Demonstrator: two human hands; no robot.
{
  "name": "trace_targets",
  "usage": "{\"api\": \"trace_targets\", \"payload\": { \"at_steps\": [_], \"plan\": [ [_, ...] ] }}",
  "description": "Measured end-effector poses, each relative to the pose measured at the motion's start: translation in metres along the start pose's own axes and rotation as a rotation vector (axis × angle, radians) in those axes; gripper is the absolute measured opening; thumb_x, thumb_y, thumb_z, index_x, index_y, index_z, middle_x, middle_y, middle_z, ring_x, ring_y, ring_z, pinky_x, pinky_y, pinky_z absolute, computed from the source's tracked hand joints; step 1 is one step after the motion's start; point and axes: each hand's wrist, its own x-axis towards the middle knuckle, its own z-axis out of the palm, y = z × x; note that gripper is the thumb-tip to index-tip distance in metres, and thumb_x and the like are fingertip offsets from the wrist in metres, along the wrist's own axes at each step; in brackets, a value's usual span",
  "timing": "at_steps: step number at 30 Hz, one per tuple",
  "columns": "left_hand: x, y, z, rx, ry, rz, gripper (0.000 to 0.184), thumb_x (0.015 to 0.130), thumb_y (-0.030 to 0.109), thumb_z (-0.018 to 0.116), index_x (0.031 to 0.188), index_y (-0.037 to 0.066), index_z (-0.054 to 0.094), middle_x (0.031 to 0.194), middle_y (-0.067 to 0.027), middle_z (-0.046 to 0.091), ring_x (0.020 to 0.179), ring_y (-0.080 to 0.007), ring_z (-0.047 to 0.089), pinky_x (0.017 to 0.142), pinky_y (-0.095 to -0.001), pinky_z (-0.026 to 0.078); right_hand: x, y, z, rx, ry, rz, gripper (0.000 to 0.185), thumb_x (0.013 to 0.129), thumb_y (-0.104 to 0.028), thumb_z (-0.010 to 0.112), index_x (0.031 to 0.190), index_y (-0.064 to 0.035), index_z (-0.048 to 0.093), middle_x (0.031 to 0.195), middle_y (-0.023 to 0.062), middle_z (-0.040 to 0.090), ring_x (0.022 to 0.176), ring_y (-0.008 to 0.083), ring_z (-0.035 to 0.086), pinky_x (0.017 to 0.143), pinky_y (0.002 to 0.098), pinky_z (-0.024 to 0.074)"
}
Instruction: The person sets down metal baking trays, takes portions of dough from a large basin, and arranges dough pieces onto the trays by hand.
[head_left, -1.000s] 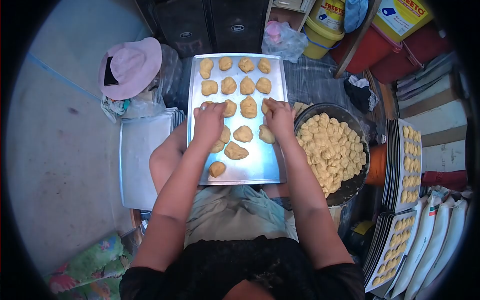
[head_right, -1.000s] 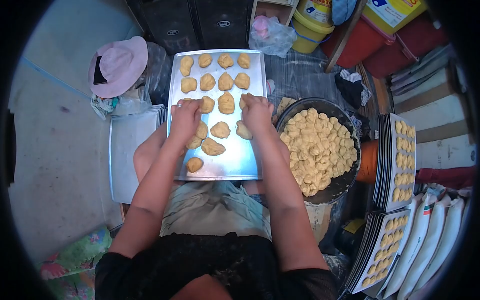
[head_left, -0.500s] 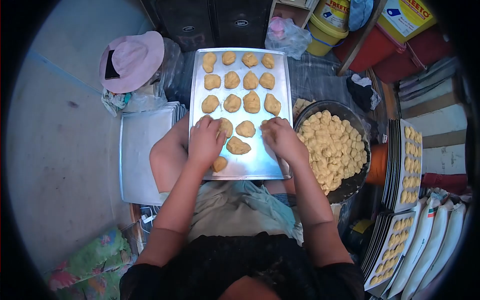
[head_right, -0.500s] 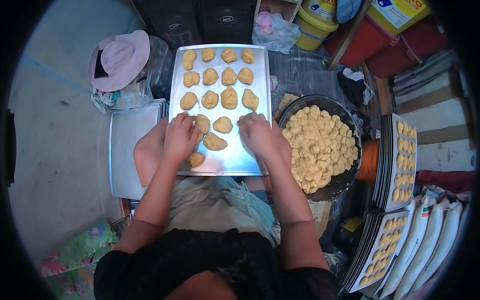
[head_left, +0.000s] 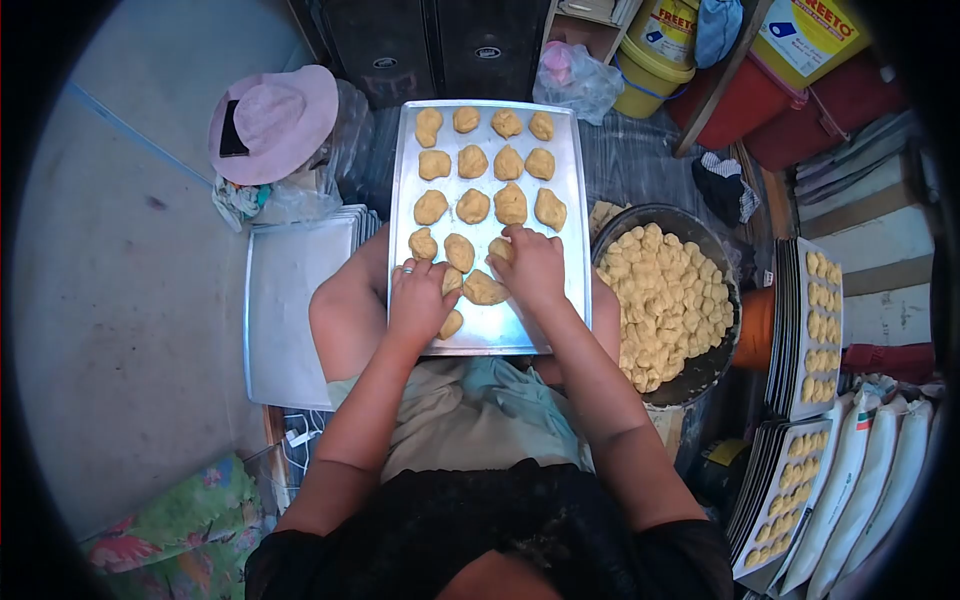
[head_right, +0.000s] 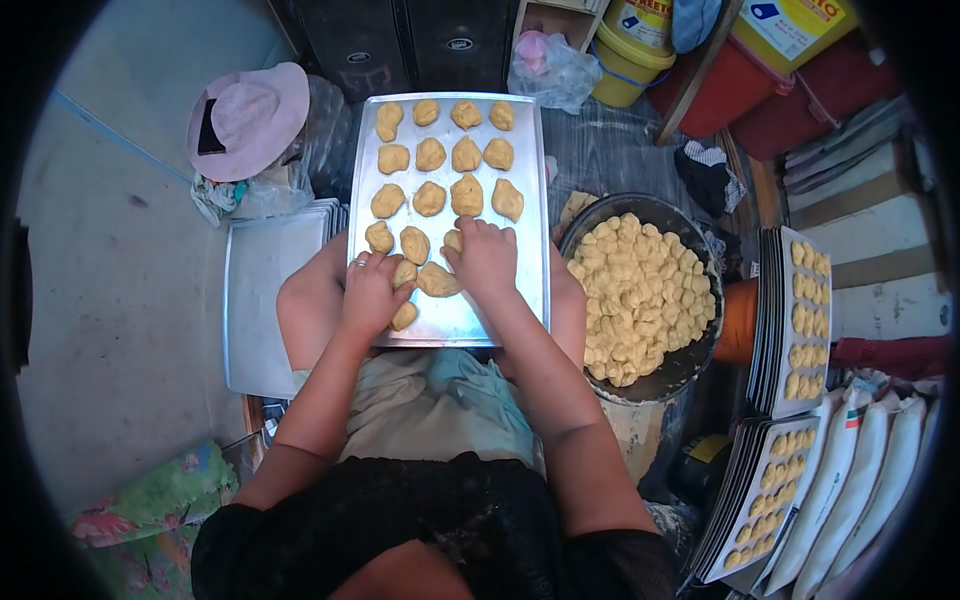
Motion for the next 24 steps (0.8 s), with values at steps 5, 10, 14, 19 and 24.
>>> {"api": "trace_targets", "payload": {
  "at_steps": [5, 10, 14, 19, 24],
  "plan": [
    [-0.002, 0.003, 0.0, 0.013, 0.018, 0.004, 0.035, 0.072, 0.028, 0.079, 0.099, 0.007, 0.07, 0.099, -0.0117, 0.064, 0.104, -0.0303, 0.055, 0.093, -0.0424, 0.037, 0.004, 0.002, 0.007, -0.023, 0.068, 0.016, 0.027, 0.08, -0.036, 0.074, 0.092, -0.0131, 0.066, 0.084, 0.0049, 0.067, 0.081, 0.0234, 0.06, 0.082, 0.0388, 0.0363],
    [-0.012, 0.009, -0.005, 0.044, 0.223, 0.036, 0.031, 0.074, 0.028, 0.077, 0.098, 0.009, 0.069, 0.097, -0.0095, 0.064, 0.107, -0.0289, 0.054, 0.095, -0.0485, 0.029, -0.004, -0.015, -0.007, -0.04, 0.126, -0.061, 0.024, 0.083, -0.031, 0.071, 0.095, -0.0105, 0.065, 0.097, 0.0083, 0.064, 0.088, 0.0268, 0.058, 0.082, 0.0414, 0.0377],
    [-0.018, 0.002, -0.004, -0.041, 0.188, 0.044, 0.029, 0.078, 0.024, 0.072, 0.102, 0.01, 0.069, 0.1, -0.0084, 0.066, 0.111, -0.028, 0.052, 0.096, -0.05, 0.027, -0.041, -0.019, -0.005, 0.266, -0.071, -0.245, 0.024, 0.082, -0.018, 0.07, 0.102, -0.0072, 0.064, 0.104, 0.0115, 0.06, 0.101, 0.0323, 0.055, 0.087, 0.0435, 0.0432],
    [-0.017, 0.001, -0.004, -0.108, 0.167, 0.061, 0.031, 0.079, 0.022, 0.07, 0.107, 0.009, 0.068, 0.096, -0.009, 0.067, 0.107, -0.028, 0.055, 0.097, -0.0474, 0.028, -0.064, -0.008, -0.026, 0.467, -0.115, -0.072, 0.036, 0.073, -0.011, 0.071, 0.107, -0.0053, 0.061, 0.099, 0.0158, 0.06, 0.093, 0.0366, 0.058, 0.085, 0.0432, 0.0486],
    [-0.014, 0.047, 0.0, -0.365, 0.177, 0.009, 0.027, 0.081, 0.021, 0.071, 0.105, 0.009, 0.069, 0.087, -0.0077, 0.069, 0.094, -0.0252, 0.059, 0.093, -0.0443, 0.032, -0.083, 0.011, -0.056, 0.428, 0.105, 0.081, 0.034, 0.081, -0.014, 0.071, 0.113, -0.0063, 0.063, 0.1, 0.0155, 0.059, 0.091, 0.0353, 0.06, 0.079, 0.0422, 0.0501]
  ]
}}
